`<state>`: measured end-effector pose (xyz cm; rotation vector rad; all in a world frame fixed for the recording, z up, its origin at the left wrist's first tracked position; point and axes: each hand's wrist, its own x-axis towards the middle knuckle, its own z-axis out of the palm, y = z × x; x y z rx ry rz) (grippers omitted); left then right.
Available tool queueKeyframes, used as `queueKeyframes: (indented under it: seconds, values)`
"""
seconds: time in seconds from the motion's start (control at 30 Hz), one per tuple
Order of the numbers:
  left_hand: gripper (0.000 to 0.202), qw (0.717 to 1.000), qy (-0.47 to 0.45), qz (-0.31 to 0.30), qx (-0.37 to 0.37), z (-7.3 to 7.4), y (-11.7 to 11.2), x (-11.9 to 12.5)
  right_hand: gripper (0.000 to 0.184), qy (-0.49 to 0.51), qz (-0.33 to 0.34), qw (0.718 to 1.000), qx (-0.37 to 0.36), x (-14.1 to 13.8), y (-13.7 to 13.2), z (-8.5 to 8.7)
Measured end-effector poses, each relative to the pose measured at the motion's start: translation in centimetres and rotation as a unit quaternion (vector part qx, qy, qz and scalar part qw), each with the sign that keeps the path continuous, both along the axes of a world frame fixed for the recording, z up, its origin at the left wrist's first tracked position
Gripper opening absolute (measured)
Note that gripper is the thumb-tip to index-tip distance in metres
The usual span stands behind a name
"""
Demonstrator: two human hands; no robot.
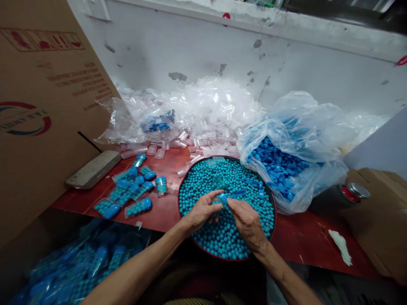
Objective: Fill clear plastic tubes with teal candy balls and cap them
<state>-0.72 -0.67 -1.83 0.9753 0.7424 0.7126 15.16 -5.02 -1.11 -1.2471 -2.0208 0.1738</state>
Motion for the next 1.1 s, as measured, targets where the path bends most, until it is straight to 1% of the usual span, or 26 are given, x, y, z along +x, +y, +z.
queueKeyframes:
  seconds: [0.1, 0.2, 0.33, 0.47, 0.6, 0.67, 0.73, 0.8, 0.87, 0.9, 0.97, 1.0, 1.03, 1.1]
  values:
    - [0.054, 0.999, 0.027, 0.004, 0.018, 0.2, 0.0, 0.1, 0.031, -0.029, -0.004, 1.0, 0.001, 0.1, -0.1, 0.0]
    - [0.052, 0.998, 0.045, 0.009, 0.033, 0.4, 0.0, 0.2, 0.029, -0.028, -0.012, 1.0, 0.002, -0.1, 0.1, -0.1]
    - [0.052, 1.0, 0.027, -0.006, 0.015, 0.6, 0.0, 0.0, 0.028, -0.016, -0.027, 0.999, 0.012, -0.3, 0.1, -0.1]
    - [0.056, 0.999, 0.018, -0.025, 0.013, 0.6, -0.1, 0.0, 0.029, -0.017, -0.005, 1.0, 0.005, -0.1, -0.1, 0.0]
    - [0.045, 0.999, 0.035, -0.005, 0.025, 0.6, -0.2, 0.1, 0.029, -0.04, 0.007, 0.999, 0.01, 0.0, -0.4, 0.1]
    - [0.043, 0.999, 0.044, 0.002, 0.026, 0.6, -0.2, 0.1, 0.025, -0.005, 0.005, 1.0, -0.023, 0.0, -0.3, 0.2]
    - [0.044, 0.998, 0.05, -0.011, 0.029, 0.6, -0.2, 0.1, 0.02, 0.062, -0.005, 0.994, -0.089, 0.0, -0.1, 0.4]
    - [0.043, 0.997, 0.053, -0.029, 0.041, 0.7, -0.2, 0.1, 0.016, 0.128, -0.031, 0.978, -0.162, 0.1, 0.2, 0.6]
    - [0.042, 0.996, 0.052, -0.037, 0.056, 0.7, -0.2, 0.1, 0.015, 0.182, -0.054, 0.955, -0.228, 0.4, 0.6, 0.7]
    - [0.042, 0.996, 0.05, -0.038, 0.061, 0.7, -0.2, 0.2, 0.015, 0.204, -0.056, 0.943, -0.258, 0.5, 0.8, 0.8]
    - [0.044, 0.996, 0.048, -0.039, 0.065, 0.7, -0.2, 0.2, 0.017, 0.23, -0.034, 0.923, -0.306, 0.8, 1.0, 0.9]
    - [0.045, 0.996, 0.049, -0.041, 0.066, 0.6, -0.2, 0.2, 0.019, 0.228, -0.019, 0.92, -0.318, 0.8, 1.1, 0.9]
    - [0.046, 0.996, 0.05, -0.042, 0.068, 0.6, -0.2, 0.2, 0.02, 0.217, -0.009, 0.923, -0.319, 0.8, 1.1, 1.0]
    - [0.049, 0.995, 0.056, -0.042, 0.076, 0.4, -0.2, 0.2, 0.021, 0.181, -0.012, 0.94, -0.289, 0.7, 0.9, 1.1]
